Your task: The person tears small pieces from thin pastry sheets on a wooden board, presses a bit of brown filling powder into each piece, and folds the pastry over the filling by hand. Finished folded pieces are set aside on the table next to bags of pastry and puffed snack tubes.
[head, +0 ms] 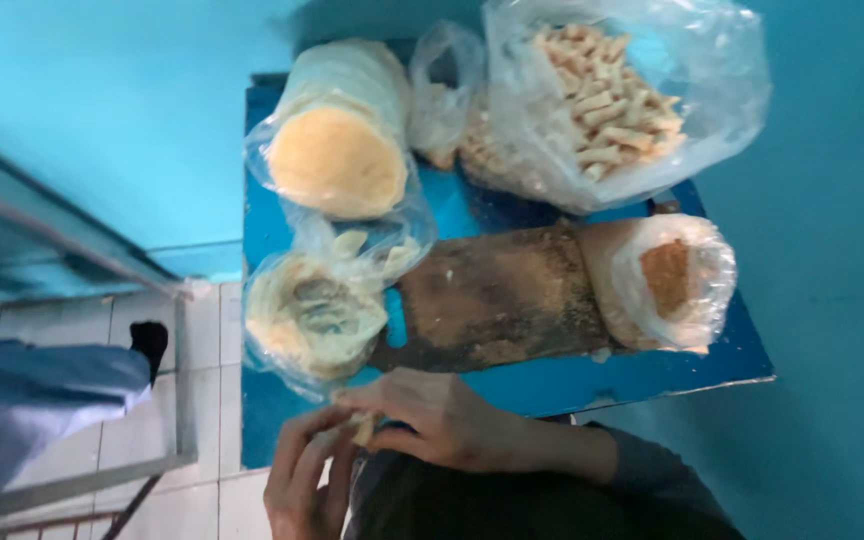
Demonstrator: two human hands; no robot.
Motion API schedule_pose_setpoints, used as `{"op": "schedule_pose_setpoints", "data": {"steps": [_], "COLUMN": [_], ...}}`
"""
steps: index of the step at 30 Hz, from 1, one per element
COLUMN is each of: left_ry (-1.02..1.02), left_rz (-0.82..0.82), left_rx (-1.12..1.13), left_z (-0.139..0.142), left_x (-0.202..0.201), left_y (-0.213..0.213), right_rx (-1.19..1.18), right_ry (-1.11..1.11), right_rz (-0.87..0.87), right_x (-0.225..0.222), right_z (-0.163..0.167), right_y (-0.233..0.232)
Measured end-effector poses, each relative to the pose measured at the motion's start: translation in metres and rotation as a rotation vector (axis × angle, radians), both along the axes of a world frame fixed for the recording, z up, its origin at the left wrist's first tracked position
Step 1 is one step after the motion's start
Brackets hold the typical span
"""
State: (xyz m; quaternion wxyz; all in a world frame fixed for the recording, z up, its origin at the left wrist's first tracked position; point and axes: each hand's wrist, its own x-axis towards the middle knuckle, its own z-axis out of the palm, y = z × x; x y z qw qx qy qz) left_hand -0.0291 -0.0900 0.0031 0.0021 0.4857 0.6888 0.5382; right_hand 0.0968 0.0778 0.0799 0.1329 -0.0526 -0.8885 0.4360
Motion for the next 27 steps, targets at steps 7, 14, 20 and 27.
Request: {"op": "schedule_pose_setpoints", "data": {"steps": [7,14,20,27], "left_ry": [-0.141,-0.121,-0.202,-0.217], "left_rz": [-0.077,-0.095,-0.185,-0.243], "left_rx": [0.097,-0.021,0.036,0.0], "left_z": [-0.022,-0.035,-0.042,-0.032], "left_x": [-0.007,-0.011,-0.005,-0.004], "left_y": [0.011,0.012,0.018,0.019], "right_rx": [-0.193,0.603,0.294,0.544], "right_ry": [0.047,-0.052,0.193,0.02], "right_rz": [-0.153,-0.873,-0.731,-0.775], "right_x": [0.015,0.065,0.064,0.055], "right_z": [-0.025,-0.009,0.006,-0.01], "right_y": [0.019,0.082,0.05,0.073]}}
